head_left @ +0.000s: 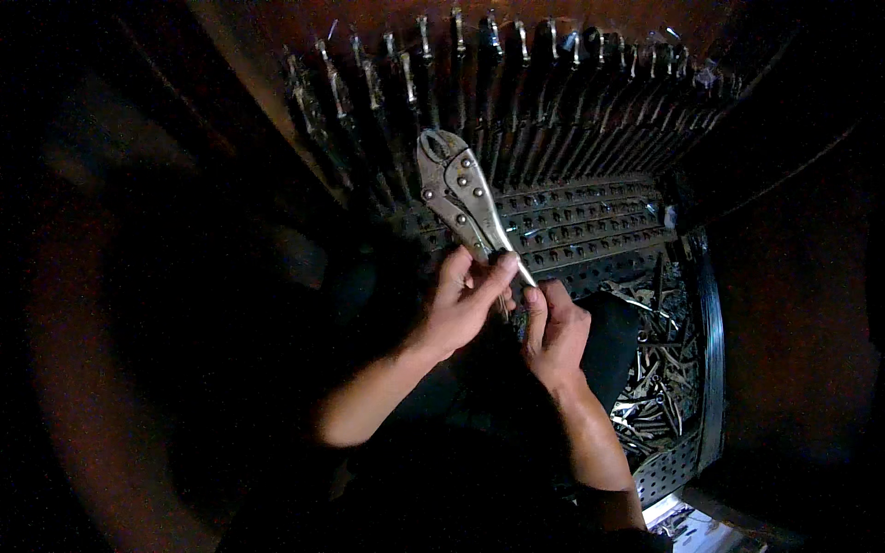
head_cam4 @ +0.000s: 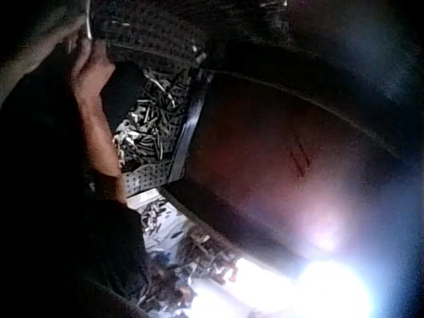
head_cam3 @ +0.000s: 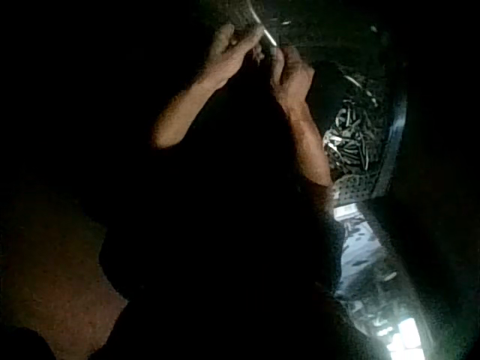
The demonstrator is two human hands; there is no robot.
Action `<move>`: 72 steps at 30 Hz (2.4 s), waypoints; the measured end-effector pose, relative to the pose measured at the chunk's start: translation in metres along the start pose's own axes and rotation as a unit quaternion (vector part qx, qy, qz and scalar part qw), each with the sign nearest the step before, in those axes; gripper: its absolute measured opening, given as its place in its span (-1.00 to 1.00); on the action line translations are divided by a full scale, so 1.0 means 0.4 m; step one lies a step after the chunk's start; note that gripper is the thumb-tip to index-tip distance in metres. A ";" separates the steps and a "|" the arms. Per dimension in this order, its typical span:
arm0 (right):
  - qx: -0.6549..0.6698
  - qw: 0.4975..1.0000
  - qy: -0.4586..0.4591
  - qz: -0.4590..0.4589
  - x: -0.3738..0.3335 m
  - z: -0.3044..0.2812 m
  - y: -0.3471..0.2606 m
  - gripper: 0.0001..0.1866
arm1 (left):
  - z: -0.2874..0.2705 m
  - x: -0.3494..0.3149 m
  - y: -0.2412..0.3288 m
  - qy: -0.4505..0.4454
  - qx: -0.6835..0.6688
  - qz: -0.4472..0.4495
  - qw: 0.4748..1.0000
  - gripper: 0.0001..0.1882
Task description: The person organizes locking pliers by picking them up from a pile on the floor and hanging them on a wall-mounted rack. They adjust the pliers and place them in available slots, repeating the process for multiple tools.
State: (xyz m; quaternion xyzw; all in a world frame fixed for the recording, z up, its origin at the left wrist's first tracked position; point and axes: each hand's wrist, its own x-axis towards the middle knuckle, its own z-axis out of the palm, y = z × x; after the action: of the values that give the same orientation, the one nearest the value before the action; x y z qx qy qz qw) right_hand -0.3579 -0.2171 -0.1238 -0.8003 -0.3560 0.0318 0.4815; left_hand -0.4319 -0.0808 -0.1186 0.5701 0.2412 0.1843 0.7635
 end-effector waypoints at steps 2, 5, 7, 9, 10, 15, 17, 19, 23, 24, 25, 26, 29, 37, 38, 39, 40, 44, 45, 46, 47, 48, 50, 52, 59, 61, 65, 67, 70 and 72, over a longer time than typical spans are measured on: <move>-0.052 0.999 -0.007 -0.011 0.014 -0.003 -0.006 -0.71 | 0.000 0.009 0.021 0.001 0.016 0.034 0.999 -0.78; -0.078 0.997 0.019 -0.008 0.027 0.001 0.005 -0.68 | -0.023 0.024 0.018 -0.006 0.047 0.089 0.995 -0.81; -0.087 0.996 0.029 -0.021 0.044 0.009 0.010 -0.72 | -0.041 0.031 0.026 -0.015 0.045 0.066 0.997 -0.82; -0.045 0.999 0.003 0.003 0.053 0.007 -0.005 -0.68 | -0.054 0.033 0.030 -0.024 0.037 0.041 0.998 -0.84; -0.025 1.000 -0.007 0.013 0.050 0.004 -0.006 -0.66 | -0.055 0.029 0.032 -0.027 0.021 0.027 0.999 -0.85; 0.308 0.928 -0.094 0.188 0.022 0.002 0.026 -0.47 | -0.073 0.020 0.013 -0.070 0.016 0.051 0.996 -0.88; 0.374 0.878 -0.148 0.258 0.026 -0.030 0.033 -0.45 | -0.061 0.009 0.016 -0.067 0.013 0.052 0.996 -0.85; 0.464 0.818 -0.178 0.289 0.019 -0.045 0.038 -0.44 | -0.032 -0.005 0.038 -0.124 -0.117 0.039 0.985 -0.76; 0.561 0.714 -0.220 0.355 0.021 -0.064 0.013 -0.44 | -0.026 -0.003 0.037 -0.260 -0.249 0.031 0.932 -0.41; 0.566 0.693 -0.241 0.375 0.021 -0.068 0.006 -0.44 | -0.018 -0.002 0.034 -0.240 -0.242 0.025 0.940 -0.41; 0.570 0.671 -0.262 0.396 0.018 -0.072 0.000 -0.43 | -0.017 -0.001 0.023 -0.217 -0.245 0.009 0.945 -0.42; 0.582 0.665 -0.256 0.392 0.016 -0.063 0.006 -0.43 | -0.016 0.002 0.014 -0.195 -0.248 -0.007 0.949 -0.44; 0.567 0.707 -0.254 0.338 0.030 -0.075 -0.007 -0.44 | -0.033 0.022 0.003 -0.204 -0.255 -0.018 0.945 -0.45; 0.114 0.989 -0.093 -0.031 0.004 -0.007 0.017 -0.65 | -0.020 0.027 0.039 -0.177 -0.388 -0.029 0.904 -0.44; 0.111 0.986 -0.121 0.012 0.007 -0.004 0.008 -0.68 | -0.010 0.028 0.054 -0.160 -0.398 -0.056 0.902 -0.56; 0.105 0.986 -0.132 0.016 0.010 0.004 0.004 -0.70 | -0.017 0.035 0.039 -0.144 -0.381 -0.056 0.911 -0.59; 0.098 0.985 -0.141 0.019 0.011 0.008 0.002 -0.71 | -0.018 0.040 0.027 -0.129 -0.364 -0.057 0.921 -0.62; 0.035 0.981 -0.193 -0.005 0.000 0.051 0.012 -0.78 | -0.014 0.052 -0.008 -0.031 -0.347 -0.091 0.933 -0.55; 0.056 0.982 -0.183 0.002 -0.013 0.056 0.011 -0.78 | -0.025 0.060 -0.026 -0.043 -0.361 -0.088 0.928 -0.55; 0.081 0.982 -0.170 0.006 -0.027 0.063 0.005 -0.79 | -0.019 0.046 -0.010 -0.015 -0.339 -0.100 0.935 -0.55; 0.106 0.982 -0.156 0.010 -0.033 0.066 -0.003 -0.79 | -0.012 0.032 0.005 0.013 -0.318 -0.111 0.942 -0.54; 0.092 0.988 -0.126 -0.008 -0.027 0.062 -0.008 -0.80 | -0.014 0.041 0.012 -0.010 -0.264 -0.097 0.960 -0.57; 0.034 0.994 -0.104 -0.006 -0.025 0.036 -0.020 -0.76 | -0.017 0.026 0.032 0.013 -0.166 -0.060 0.984 -0.63; -0.073 0.994 -0.070 -0.030 -0.020 0.024 -0.015 -0.74 | 0.000 -0.005 0.077 0.049 -0.141 -0.066 0.987 -0.66; -0.170 0.977 -0.016 -0.124 -0.026 0.040 0.014 -0.78 | -0.029 -0.021 0.043 -0.003 -0.047 -0.059 0.997 -0.73; -0.188 0.976 0.014 -0.107 -0.010 0.030 0.034 -0.78 | -0.033 -0.018 0.048 -0.002 -0.001 -0.046 0.999 -0.78; -0.095 0.988 0.003 -0.126 0.001 0.005 0.051 -0.68 | -0.065 -0.025 0.055 -0.049 0.032 -0.038 0.998 -0.82; 0.069 0.997 -0.033 -0.027 -0.014 0.006 0.036 -0.61 | -0.077 -0.019 0.036 -0.056 0.003 -0.006 0.998 -0.80; 0.253 0.959 -0.094 0.090 -0.011 0.005 0.033 -0.52 | -0.109 -0.012 0.032 -0.104 0.009 -0.018 0.994 -0.67; 0.356 0.910 -0.143 0.155 -0.010 0.001 0.043 -0.48 | -0.130 0.011 0.010 -0.216 -0.105 0.005 0.971 -0.60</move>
State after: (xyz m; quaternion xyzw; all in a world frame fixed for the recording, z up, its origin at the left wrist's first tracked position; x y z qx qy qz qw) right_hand -0.3517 -0.2239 -0.1389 -0.6074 -0.2573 0.3455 0.6674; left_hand -0.4585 -0.0366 -0.1276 0.5139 0.0472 0.0851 0.8523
